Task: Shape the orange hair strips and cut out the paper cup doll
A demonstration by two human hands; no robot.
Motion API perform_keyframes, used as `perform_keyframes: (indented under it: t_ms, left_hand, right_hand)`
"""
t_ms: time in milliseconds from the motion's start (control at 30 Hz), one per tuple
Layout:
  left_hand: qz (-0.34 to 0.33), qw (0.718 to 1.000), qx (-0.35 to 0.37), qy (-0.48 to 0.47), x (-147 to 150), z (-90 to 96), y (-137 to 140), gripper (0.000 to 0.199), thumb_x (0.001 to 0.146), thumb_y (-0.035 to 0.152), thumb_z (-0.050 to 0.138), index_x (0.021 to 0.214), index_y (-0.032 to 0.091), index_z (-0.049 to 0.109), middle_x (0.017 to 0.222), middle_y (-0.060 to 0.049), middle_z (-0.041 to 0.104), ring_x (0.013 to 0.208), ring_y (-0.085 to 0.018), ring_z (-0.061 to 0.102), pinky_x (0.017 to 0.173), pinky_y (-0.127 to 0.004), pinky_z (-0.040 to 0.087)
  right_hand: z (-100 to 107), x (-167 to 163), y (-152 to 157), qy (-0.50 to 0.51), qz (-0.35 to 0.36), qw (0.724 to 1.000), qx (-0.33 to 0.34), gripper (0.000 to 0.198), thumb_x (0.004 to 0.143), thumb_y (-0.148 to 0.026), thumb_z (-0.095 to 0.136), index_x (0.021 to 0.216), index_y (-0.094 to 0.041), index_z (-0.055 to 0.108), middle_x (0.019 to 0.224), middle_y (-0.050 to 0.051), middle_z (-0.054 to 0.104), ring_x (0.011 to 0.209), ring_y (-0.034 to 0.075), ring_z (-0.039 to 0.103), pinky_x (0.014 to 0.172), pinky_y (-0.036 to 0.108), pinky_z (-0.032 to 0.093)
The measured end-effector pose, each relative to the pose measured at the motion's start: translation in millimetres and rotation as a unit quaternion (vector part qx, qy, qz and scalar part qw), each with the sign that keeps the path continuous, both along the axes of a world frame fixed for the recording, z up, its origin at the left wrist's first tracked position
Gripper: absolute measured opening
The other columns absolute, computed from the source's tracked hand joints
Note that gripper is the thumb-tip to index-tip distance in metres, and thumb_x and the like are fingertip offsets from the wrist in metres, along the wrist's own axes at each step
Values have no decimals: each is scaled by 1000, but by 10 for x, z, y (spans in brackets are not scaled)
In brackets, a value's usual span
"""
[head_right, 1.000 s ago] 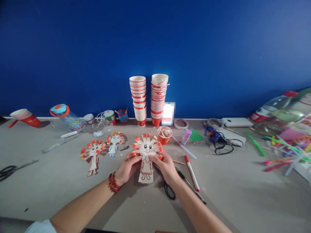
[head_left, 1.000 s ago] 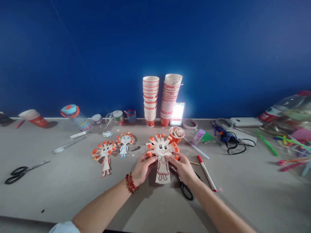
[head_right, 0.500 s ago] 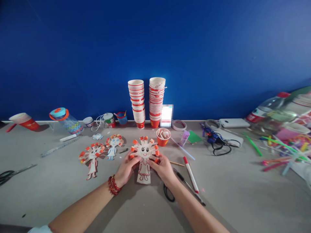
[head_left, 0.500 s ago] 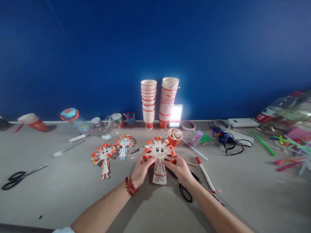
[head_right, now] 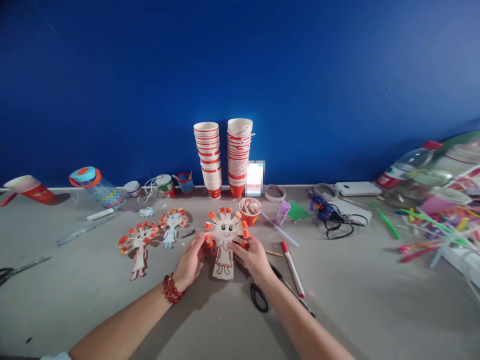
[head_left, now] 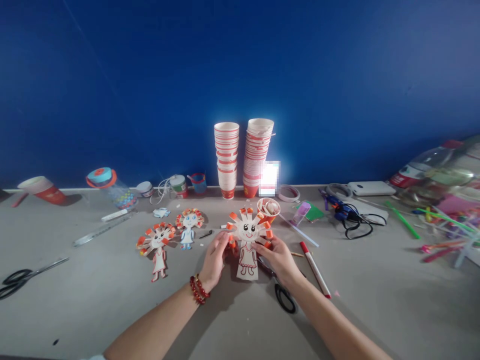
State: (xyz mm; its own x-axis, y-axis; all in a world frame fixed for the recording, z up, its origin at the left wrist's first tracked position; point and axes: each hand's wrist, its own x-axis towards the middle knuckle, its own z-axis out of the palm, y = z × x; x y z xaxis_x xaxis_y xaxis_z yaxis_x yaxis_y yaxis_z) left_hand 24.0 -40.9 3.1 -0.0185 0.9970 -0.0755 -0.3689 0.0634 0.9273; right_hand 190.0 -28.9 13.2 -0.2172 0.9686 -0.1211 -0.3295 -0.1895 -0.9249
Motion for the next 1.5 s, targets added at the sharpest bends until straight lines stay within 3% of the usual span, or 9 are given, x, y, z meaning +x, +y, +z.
perform_keyframes:
  t_ms: [100,267,533,733,900,1000,1133,1400,1500]
  left_hand:
    - [-24,994,51,96,-36,34,-6,36,81,42,59,109,19,56,83,-2,64,62,-13,57,61,-24,47]
    - [1,971,95,220,-100,39,18,18,83,36,56,87,18,56,69,2,57,60,-12,54,58,-22,44]
    - [-7,975,71,212,-79,58,38,21,83,39,55,89,19,54,67,1,60,56,-14,58,57,-24,47]
    - [-3,971,51,234,-77,83,10,23,83,42,54,83,19,52,51,5,51,43,-11,47,43,-19,38]
    - [8,951,112,288,-110,91,22,26,80,41,60,93,19,55,72,0,62,61,-13,56,55,-22,44]
    - [9,947,108,303,-140,107,41,24,84,41,54,90,18,58,77,-3,64,68,-16,59,62,-24,46]
    - [8,955,88,283,-166,134,58,26,84,41,54,89,17,61,76,-3,65,69,-17,60,64,-25,46]
    - [10,970,74,233,-164,183,57,32,84,45,51,76,17,64,63,-1,60,61,-15,56,62,-24,44]
    - [-11,971,80,223,-158,186,57,32,83,46,52,84,16,64,69,-2,62,69,-16,57,66,-24,44]
  right_hand:
    - [1,-11,-12,-9,-7,1000,-9,40,62,-38,81,94,-18,66,89,7,74,78,26,69,70,35,55]
    - [-3,-18,-12,3,1,1000,3,43,64,-35,80,99,-17,64,95,9,73,85,27,68,73,36,55]
    - [-1,0,1,-31,-5,999,-4,39,65,-36,79,95,-16,65,87,7,74,77,25,69,70,35,54]
    - [-17,-8,1,-18,-2,1000,-1,40,63,-37,80,95,-18,65,88,6,73,77,24,68,71,33,54]
    - [-89,0,21,-41,-24,999,1,38,65,-42,78,91,-17,64,80,5,72,67,21,67,62,31,53]
    - [-94,7,22,-47,-16,999,1,40,65,-42,78,93,-17,64,82,5,73,70,22,68,65,32,54]
    - [-51,-3,7,-32,1,999,5,43,64,-43,78,95,-17,63,89,7,73,78,24,68,72,34,54]
    - [-23,-12,-4,-21,1,1000,1,41,64,-45,78,92,-18,63,86,6,72,77,25,68,68,34,54]
    - [-57,2,5,-27,2,1000,8,39,65,-41,78,93,-17,64,87,7,72,76,25,67,71,35,53]
